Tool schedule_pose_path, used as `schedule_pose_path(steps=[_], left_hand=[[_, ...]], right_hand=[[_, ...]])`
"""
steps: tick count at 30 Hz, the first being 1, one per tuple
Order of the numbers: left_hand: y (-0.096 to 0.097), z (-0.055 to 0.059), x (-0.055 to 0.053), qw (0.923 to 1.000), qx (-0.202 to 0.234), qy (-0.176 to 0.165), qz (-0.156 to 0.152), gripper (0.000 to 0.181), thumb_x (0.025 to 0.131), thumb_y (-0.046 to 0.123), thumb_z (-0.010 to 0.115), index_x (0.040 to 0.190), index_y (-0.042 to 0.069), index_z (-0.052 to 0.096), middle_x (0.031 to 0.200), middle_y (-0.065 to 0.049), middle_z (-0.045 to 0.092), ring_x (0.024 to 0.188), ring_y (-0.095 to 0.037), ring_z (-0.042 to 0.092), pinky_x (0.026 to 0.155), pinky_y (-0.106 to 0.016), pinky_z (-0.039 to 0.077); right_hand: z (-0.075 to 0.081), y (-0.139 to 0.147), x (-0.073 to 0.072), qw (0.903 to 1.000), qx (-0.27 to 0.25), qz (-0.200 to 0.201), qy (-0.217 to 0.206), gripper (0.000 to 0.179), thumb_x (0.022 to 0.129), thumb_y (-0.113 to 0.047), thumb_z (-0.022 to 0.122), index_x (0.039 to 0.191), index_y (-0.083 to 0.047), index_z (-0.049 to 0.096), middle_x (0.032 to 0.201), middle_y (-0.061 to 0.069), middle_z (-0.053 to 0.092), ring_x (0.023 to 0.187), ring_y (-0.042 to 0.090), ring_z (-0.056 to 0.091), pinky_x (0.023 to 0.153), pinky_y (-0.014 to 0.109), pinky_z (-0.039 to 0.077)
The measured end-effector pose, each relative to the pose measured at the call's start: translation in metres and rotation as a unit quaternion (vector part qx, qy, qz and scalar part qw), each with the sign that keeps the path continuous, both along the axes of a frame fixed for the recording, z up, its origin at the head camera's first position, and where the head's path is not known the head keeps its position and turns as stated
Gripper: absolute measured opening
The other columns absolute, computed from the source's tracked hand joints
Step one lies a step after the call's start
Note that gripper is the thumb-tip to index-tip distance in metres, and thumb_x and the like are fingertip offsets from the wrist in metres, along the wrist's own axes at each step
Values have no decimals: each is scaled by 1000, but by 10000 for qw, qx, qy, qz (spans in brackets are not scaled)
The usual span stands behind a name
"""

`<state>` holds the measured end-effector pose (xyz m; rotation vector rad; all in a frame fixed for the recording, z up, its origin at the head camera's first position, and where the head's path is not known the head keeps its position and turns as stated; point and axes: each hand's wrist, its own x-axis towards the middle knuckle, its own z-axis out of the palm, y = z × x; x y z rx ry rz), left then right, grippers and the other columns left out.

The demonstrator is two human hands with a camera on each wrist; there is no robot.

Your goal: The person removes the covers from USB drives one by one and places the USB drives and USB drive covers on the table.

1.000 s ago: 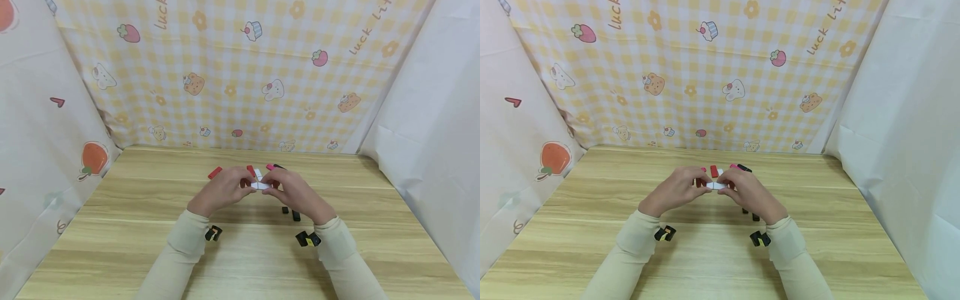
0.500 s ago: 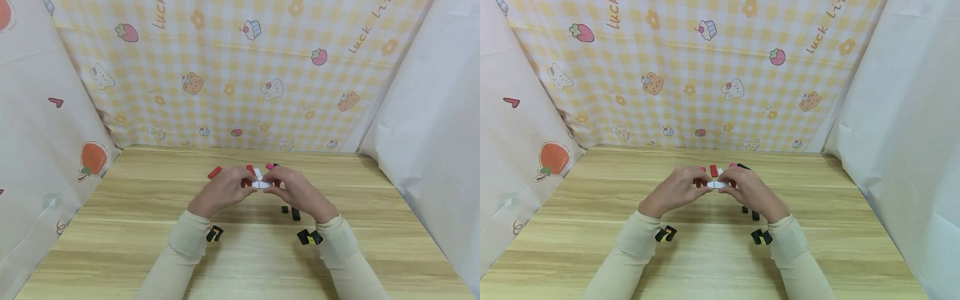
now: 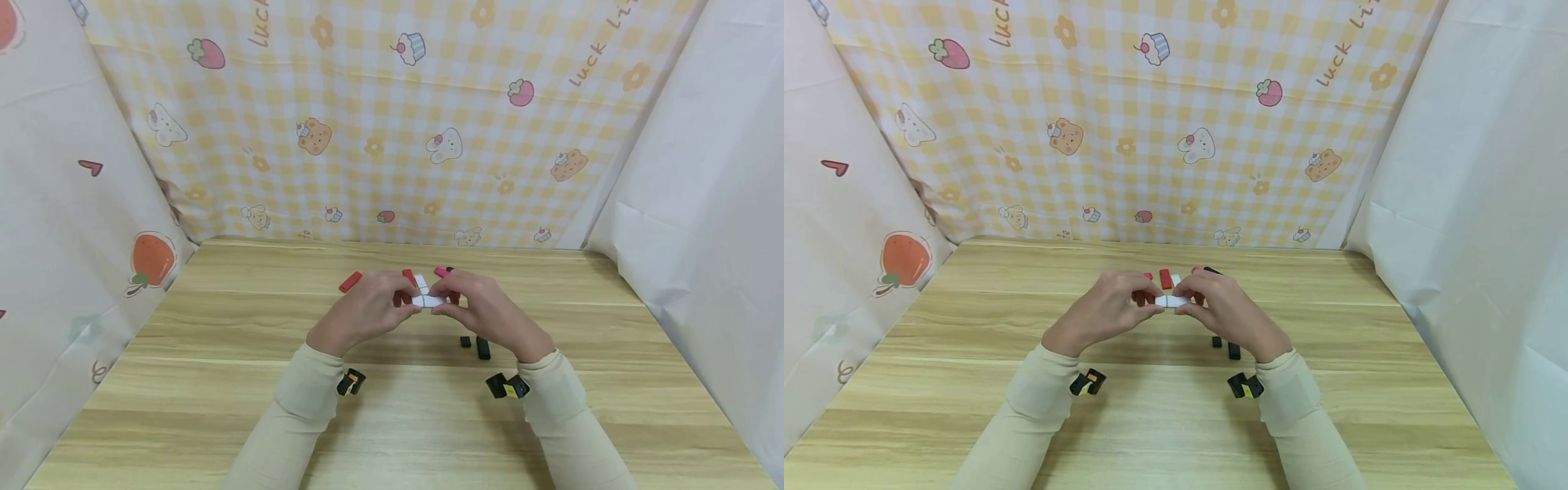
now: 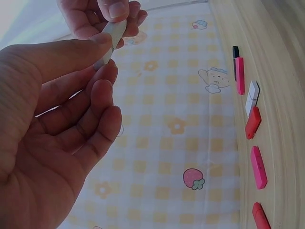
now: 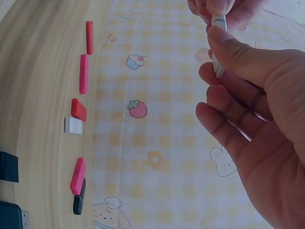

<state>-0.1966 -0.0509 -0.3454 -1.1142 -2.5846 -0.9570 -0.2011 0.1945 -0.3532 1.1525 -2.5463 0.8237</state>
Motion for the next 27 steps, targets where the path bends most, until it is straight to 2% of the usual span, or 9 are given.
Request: schedule_pose_path(steps=[14, 27], left_hand=[[-1, 1, 1, 9999, -14, -129, 14, 7, 94, 10, 84, 97, 6, 80, 82, 2, 69, 74, -8, 57, 66, -19, 49], [1, 1, 1, 10000, -85, -18, -11, 8, 94, 11, 85, 97, 6, 80, 81, 2, 70, 73, -8, 57, 66, -18, 49]], right_hand=[[1, 2, -1, 10000, 7, 67, -68, 21, 91, -11, 87, 109, -8, 78, 99, -1, 76, 84, 9, 61, 73, 25, 56], [0, 4, -3, 9998, -38, 160, -66, 20, 90, -9, 87, 108, -8, 78, 98, -1, 76, 82, 8, 59, 72, 25, 55]])
